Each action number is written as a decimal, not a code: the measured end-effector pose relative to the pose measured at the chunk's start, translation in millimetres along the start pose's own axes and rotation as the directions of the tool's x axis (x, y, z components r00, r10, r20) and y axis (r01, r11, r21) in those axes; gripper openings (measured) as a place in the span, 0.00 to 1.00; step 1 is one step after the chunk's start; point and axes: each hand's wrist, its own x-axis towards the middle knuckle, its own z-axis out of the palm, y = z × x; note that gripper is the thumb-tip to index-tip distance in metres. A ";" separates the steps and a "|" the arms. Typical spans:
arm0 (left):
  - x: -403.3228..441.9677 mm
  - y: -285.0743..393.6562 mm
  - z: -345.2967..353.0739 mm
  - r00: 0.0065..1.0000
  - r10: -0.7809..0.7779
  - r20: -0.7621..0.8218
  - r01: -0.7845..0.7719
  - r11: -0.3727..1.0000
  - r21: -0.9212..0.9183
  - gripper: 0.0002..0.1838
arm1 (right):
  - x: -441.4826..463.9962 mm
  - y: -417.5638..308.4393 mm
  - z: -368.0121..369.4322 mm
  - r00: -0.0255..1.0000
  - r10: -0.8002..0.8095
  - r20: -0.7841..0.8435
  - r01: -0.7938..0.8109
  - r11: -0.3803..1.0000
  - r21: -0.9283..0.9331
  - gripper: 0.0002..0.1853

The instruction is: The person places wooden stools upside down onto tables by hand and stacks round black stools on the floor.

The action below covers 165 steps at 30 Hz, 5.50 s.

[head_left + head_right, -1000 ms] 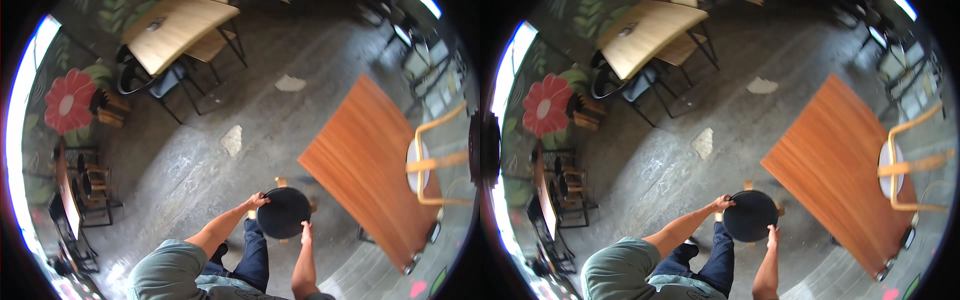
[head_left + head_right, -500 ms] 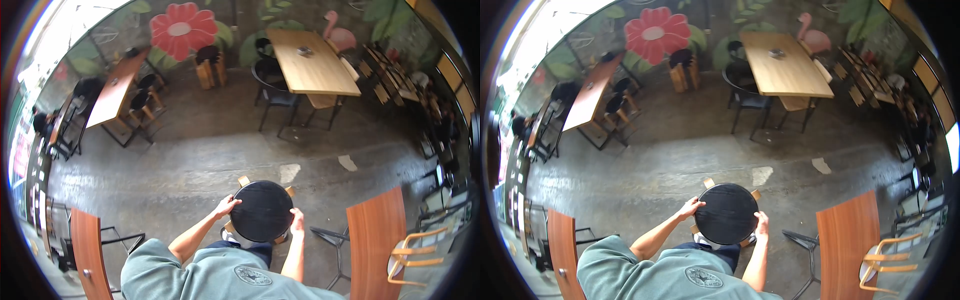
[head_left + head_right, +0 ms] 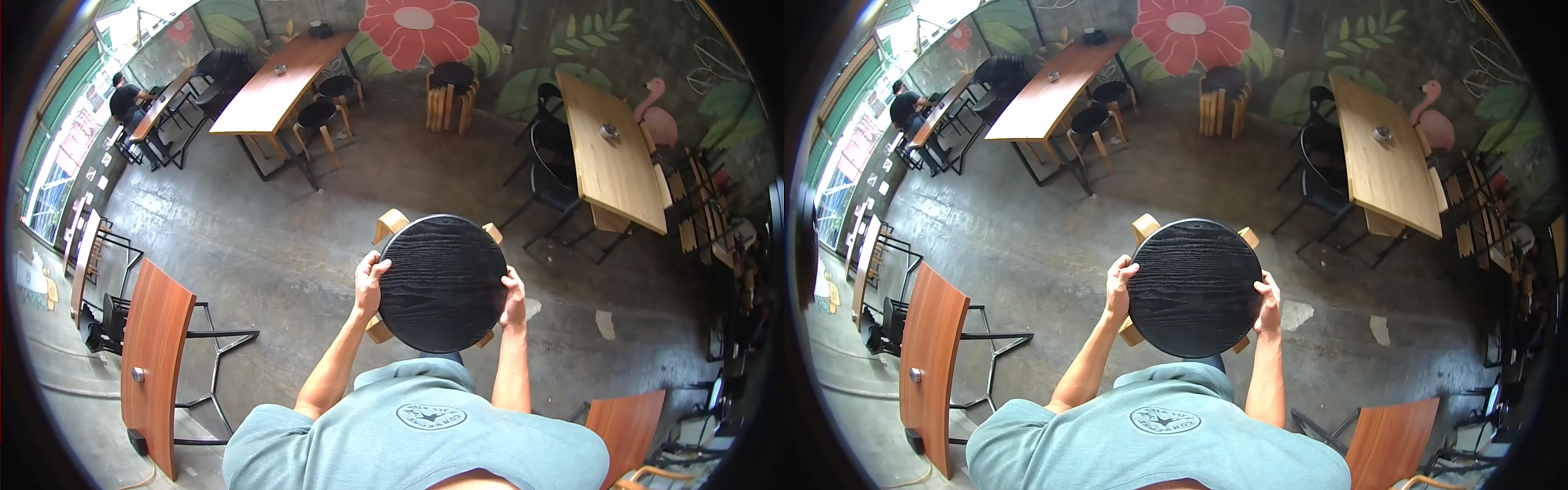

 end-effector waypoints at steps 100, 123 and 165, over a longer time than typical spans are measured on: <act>1432.3 -187.1 233.8 0.555 -0.636 0.536 0.832 0.433 -0.348 0.15 | 1742.7 -107.4 40.1 0.955 0.268 0.128 0.142 -0.035 -0.989 0.20; 1497.1 -368.2 190.9 0.373 -0.926 0.063 0.910 0.379 0.167 0.34 | 1733.8 62.1 -144.6 0.964 0.196 -0.177 -0.151 -0.141 -0.978 0.28; 1435.7 -415.3 151.5 0.144 -0.956 0.255 0.830 0.257 0.495 0.38 | 1616.6 84.4 -144.6 0.985 -0.025 -0.169 -0.151 0.337 -0.929 0.37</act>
